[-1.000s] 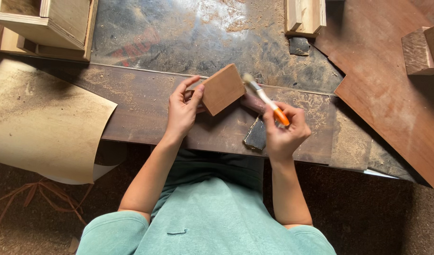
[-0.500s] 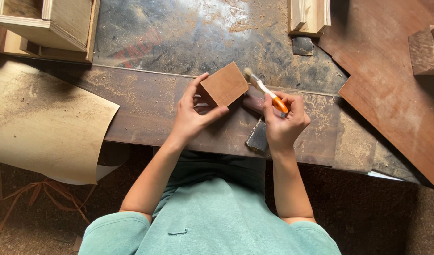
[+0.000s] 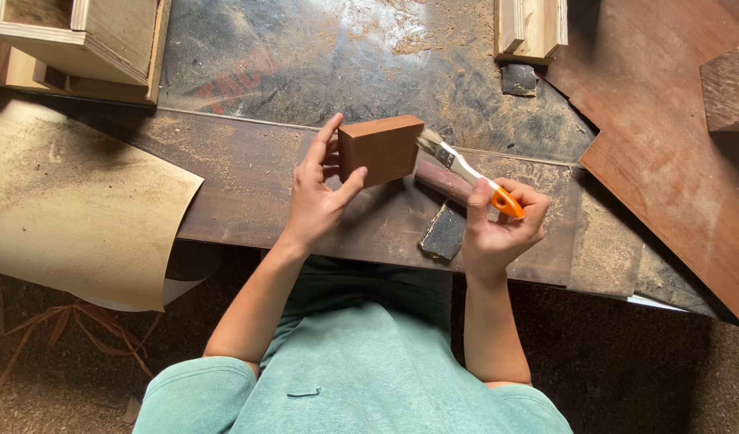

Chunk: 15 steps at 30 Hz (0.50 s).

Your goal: The person applies a finish to a small rectangular wooden block with a brush, then sands the block with a sanding block and a sanding sponge. The person brushes the block again after sanding.

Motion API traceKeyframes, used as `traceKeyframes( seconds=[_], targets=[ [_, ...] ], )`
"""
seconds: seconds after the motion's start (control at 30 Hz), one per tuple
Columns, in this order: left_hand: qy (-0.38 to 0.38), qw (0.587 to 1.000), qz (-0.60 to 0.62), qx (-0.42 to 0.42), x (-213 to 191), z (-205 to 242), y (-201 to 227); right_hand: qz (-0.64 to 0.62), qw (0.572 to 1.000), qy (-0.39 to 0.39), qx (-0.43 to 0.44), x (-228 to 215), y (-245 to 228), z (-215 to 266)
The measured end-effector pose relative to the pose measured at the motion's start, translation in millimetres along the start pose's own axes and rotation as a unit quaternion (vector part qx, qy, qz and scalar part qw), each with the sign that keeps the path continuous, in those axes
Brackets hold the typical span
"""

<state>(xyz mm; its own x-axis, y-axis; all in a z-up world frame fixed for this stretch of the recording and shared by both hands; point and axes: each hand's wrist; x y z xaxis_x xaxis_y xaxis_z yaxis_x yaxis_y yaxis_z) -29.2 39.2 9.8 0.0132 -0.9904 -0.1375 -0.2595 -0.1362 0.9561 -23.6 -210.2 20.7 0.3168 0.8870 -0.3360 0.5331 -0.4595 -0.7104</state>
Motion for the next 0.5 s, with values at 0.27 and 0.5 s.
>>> traceKeyframes(
  seconds=[0.27,0.5],
  targets=[
    [-0.079,0.979,-0.172,0.070,-12.6,-6.2,31.3,-0.292,0.952,0.039,0.082,0.2,-31.2,-0.7],
    [-0.143,0.946,-0.256,0.140,-21.1,-11.3,56.7,-0.385,0.914,0.118,0.056,-4.6,-28.5,0.9]
  ],
)
Point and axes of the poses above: each hand's wrist, its own z-axis away from the middle knuckle, its own x-axis out of the palm, y = z × x, and after that the axes turned 9 degrees about -y, right-handed
